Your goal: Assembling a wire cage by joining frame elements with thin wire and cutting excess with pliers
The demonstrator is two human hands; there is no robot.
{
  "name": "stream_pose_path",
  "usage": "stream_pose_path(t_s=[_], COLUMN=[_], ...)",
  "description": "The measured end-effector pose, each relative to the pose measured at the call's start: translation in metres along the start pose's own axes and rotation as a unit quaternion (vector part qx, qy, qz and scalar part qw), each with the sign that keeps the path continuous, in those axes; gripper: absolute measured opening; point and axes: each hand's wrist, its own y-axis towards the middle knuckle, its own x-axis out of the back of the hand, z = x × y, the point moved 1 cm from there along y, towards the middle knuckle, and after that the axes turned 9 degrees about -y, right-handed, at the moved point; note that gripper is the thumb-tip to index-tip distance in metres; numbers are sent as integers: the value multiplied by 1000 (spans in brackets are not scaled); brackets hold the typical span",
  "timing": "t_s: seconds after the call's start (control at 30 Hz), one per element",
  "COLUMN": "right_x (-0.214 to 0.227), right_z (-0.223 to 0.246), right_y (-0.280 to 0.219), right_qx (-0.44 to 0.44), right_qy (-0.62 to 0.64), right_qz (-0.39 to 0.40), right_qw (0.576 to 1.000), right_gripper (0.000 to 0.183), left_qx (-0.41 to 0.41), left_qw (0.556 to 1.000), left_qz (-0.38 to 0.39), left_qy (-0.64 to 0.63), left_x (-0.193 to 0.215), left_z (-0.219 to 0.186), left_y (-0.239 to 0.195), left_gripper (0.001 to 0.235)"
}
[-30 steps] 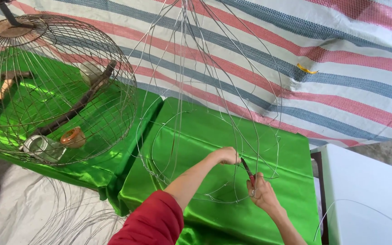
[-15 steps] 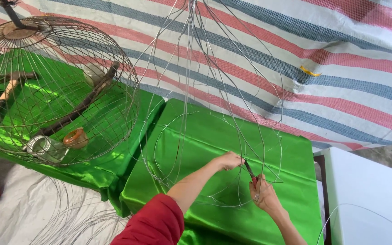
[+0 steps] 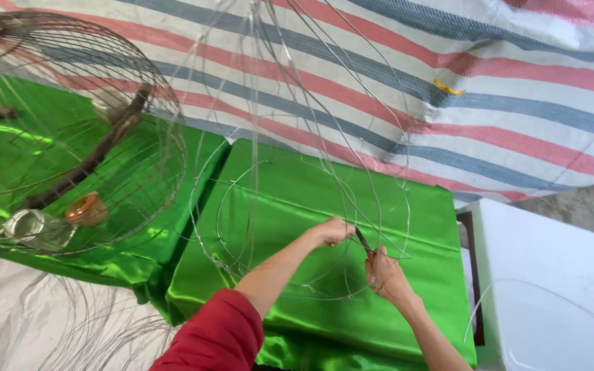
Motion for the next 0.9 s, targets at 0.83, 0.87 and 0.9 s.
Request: stream_pose_path(t_s=[0.83,0.87,0.9], right_x=[-6,-7,-8], right_z=[-7,-8,-10], right_y=[-1,0,1], right_qx=[21,19,17], right_qy=[7,0,-7], right_qz=[6,4,2], right_qw=[1000,1000,1000], right_gripper=[31,31,31], left_qx=[7,5,3], left_qw=[999,999,998], left_qz=[-35,-23,-9], left_qy=[2,33,63], left_x=[-1,-1,-1], left_z=[-24,-24,-25], left_y=[-36,-35,-34], left_gripper=[26,29,33])
